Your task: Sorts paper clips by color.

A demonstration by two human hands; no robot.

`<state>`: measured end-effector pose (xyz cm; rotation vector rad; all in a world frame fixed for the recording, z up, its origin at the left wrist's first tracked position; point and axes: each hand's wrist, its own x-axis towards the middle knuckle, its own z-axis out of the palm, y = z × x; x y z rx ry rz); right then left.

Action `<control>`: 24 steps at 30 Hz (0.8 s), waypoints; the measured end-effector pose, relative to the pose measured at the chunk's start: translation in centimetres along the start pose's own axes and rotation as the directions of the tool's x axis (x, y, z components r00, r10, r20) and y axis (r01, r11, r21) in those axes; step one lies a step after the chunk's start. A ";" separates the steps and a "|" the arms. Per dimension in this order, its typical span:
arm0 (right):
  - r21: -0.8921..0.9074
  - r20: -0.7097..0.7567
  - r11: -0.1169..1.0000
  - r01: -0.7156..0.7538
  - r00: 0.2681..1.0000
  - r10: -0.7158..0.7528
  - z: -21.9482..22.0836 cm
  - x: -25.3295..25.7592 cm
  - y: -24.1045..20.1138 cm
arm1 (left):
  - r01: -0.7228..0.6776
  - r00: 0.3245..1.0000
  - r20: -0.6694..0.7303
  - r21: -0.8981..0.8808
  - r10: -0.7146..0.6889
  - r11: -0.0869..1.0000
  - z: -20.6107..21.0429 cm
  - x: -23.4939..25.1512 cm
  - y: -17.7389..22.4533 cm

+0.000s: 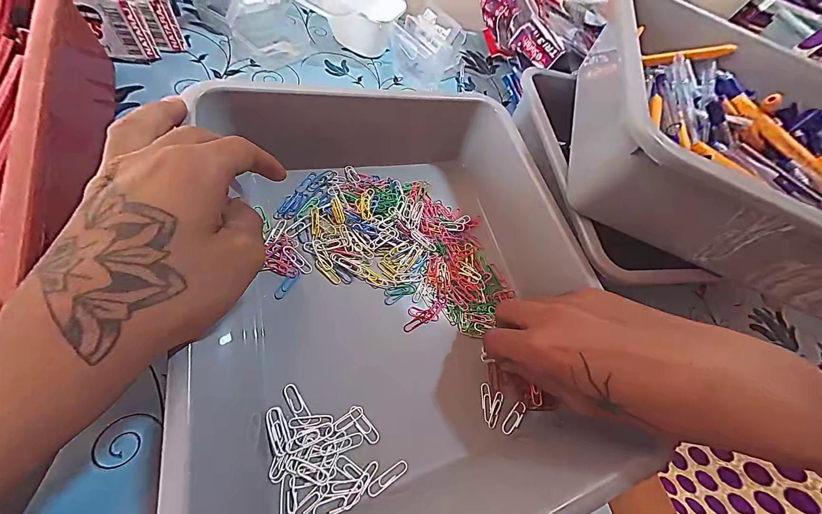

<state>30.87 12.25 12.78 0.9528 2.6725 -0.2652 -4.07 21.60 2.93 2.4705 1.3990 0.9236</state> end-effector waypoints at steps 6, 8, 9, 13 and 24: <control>-0.006 -0.084 1.000 0.004 0.996 -0.004 0.6 -0.3 0.7 | 0.006 1.000 -0.005 0.000 -0.006 1.000 -0.1 0.1 0.7; -0.021 -0.107 1.000 -0.001 0.994 -0.001 1.1 0.0 0.7 | -0.002 1.000 -0.017 0.001 0.003 1.000 0.1 0.1 0.6; -0.022 -0.110 1.000 0.002 0.994 -0.004 1.3 0.2 0.7 | -0.003 1.000 -0.014 0.000 0.003 1.000 0.0 0.2 0.8; -0.009 -0.108 0.999 0.031 0.994 -0.032 1.1 0.3 0.5 | -0.017 1.000 0.005 0.001 0.017 1.000 -0.9 0.9 2.4; 0.431 -0.377 0.790 0.436 0.883 -0.281 -1.0 1.9 -2.8 | 0.182 0.971 0.145 0.056 -0.188 0.982 -2.9 2.7 6.6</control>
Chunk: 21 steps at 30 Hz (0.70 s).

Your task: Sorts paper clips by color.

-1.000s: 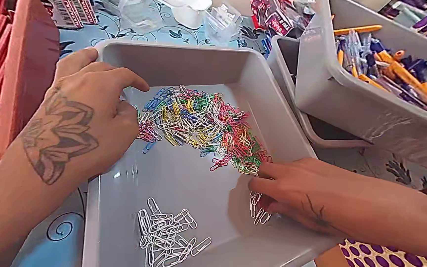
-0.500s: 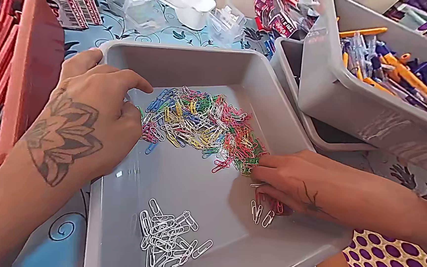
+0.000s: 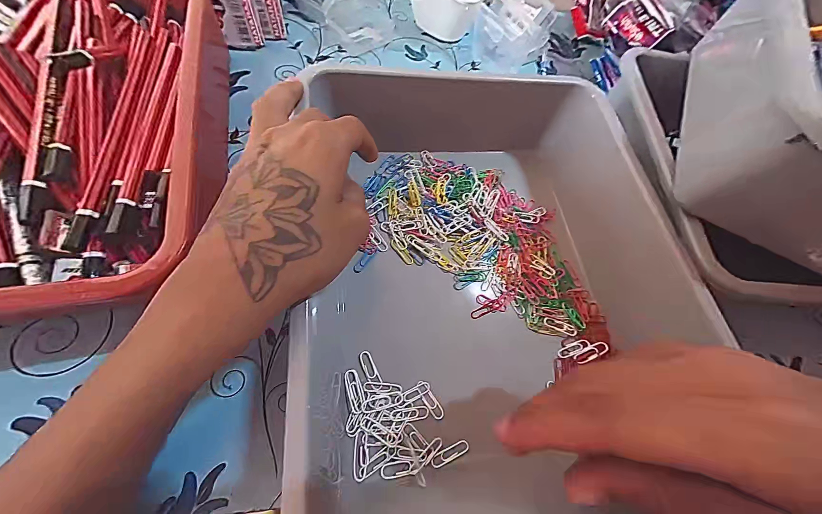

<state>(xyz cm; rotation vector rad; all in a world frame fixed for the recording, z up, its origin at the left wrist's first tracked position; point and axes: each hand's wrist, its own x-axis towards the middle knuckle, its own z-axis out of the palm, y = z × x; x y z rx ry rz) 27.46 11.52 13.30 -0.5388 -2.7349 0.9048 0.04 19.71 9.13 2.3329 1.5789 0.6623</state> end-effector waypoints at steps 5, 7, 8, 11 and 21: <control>-0.307 0.122 0.951 -0.039 0.989 0.079 0.0 -2.4 1.7 | -0.006 1.000 0.010 0.007 0.006 1.000 0.2 -0.1 -0.1; -0.363 0.198 0.926 -0.101 0.963 0.182 0.2 -3.1 2.4 | 0.009 1.000 0.015 0.020 -0.010 1.000 0.2 -0.1 -0.2; -0.376 0.214 0.919 -0.121 0.953 0.213 0.3 -3.3 2.5 | 0.002 1.000 0.011 0.018 -0.002 1.000 0.3 -0.1 -0.4; -0.403 0.184 0.908 -0.118 0.961 0.207 0.8 -3.1 2.7 | -0.008 1.000 0.005 0.007 0.008 1.000 0.3 0.0 -0.5; -0.308 0.066 0.951 -0.005 0.997 0.026 3.6 1.4 2.3 | -0.042 0.999 0.023 0.031 0.041 0.999 0.1 -0.6 -0.3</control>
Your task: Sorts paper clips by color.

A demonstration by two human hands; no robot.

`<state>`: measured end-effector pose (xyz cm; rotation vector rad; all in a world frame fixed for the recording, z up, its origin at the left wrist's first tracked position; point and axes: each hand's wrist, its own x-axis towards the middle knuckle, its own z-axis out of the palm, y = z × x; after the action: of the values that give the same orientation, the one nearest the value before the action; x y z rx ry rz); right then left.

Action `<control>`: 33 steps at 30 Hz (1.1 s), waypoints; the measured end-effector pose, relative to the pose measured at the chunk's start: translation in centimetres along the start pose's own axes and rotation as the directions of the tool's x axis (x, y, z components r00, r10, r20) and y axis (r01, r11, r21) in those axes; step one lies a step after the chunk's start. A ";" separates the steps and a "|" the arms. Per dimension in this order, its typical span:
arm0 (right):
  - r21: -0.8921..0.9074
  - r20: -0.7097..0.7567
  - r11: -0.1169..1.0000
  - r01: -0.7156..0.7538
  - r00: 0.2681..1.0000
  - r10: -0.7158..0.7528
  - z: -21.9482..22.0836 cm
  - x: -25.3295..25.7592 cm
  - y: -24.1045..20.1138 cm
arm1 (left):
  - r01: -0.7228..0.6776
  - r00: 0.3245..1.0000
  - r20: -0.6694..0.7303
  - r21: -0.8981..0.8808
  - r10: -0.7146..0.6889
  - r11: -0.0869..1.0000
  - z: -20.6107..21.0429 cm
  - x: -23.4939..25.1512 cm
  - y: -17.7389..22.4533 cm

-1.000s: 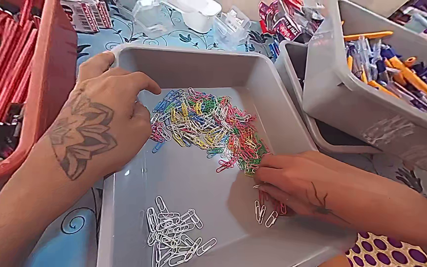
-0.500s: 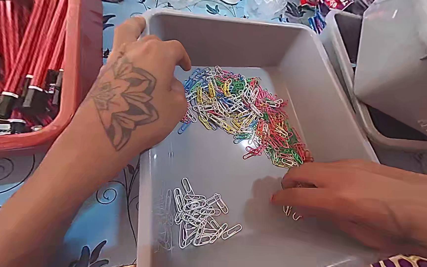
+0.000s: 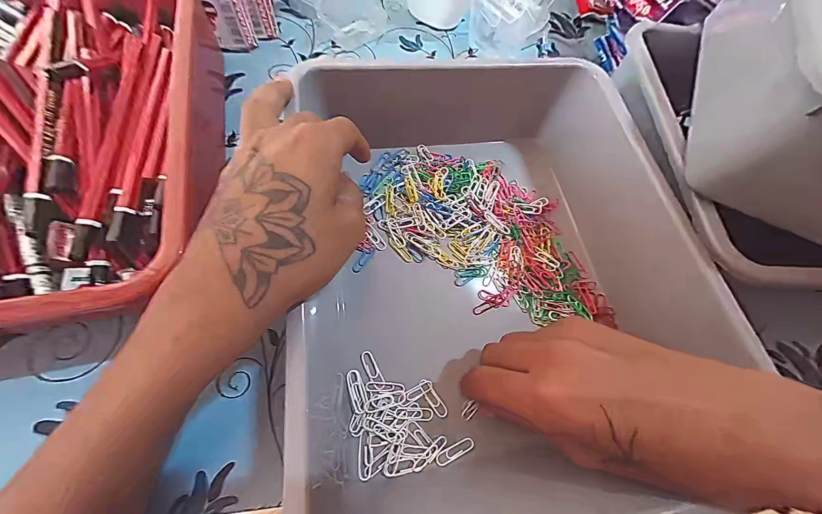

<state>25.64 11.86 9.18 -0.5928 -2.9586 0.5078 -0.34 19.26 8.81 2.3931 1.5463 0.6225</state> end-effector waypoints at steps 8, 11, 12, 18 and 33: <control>-0.044 -0.031 0.997 0.060 0.998 -0.061 -2.0 -1.8 0.4 | 0.074 0.997 0.011 0.020 -0.075 0.997 -0.2 0.6 0.4; -0.107 0.194 0.994 0.015 0.981 0.006 -2.7 -3.6 0.3 | -0.017 0.999 -0.037 0.011 0.017 1.000 0.4 0.0 -0.7; -0.146 0.223 0.989 -0.006 0.974 0.039 -2.9 -3.9 0.2 | -0.063 0.996 -0.068 0.004 0.063 0.998 1.0 0.0 -1.6; -0.093 0.230 0.995 -0.030 0.972 0.051 -2.4 -2.9 0.0 | -0.137 0.983 -0.123 -0.010 0.134 0.991 2.1 0.7 -4.0; -0.073 0.068 0.990 0.120 0.991 -0.115 0.5 2.2 -0.7 | 0.106 0.993 0.042 0.056 -0.108 0.993 -0.3 0.6 0.4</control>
<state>23.26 11.94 9.02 -0.4125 -3.0621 0.4114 0.04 19.67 9.38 2.3266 1.6794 0.5085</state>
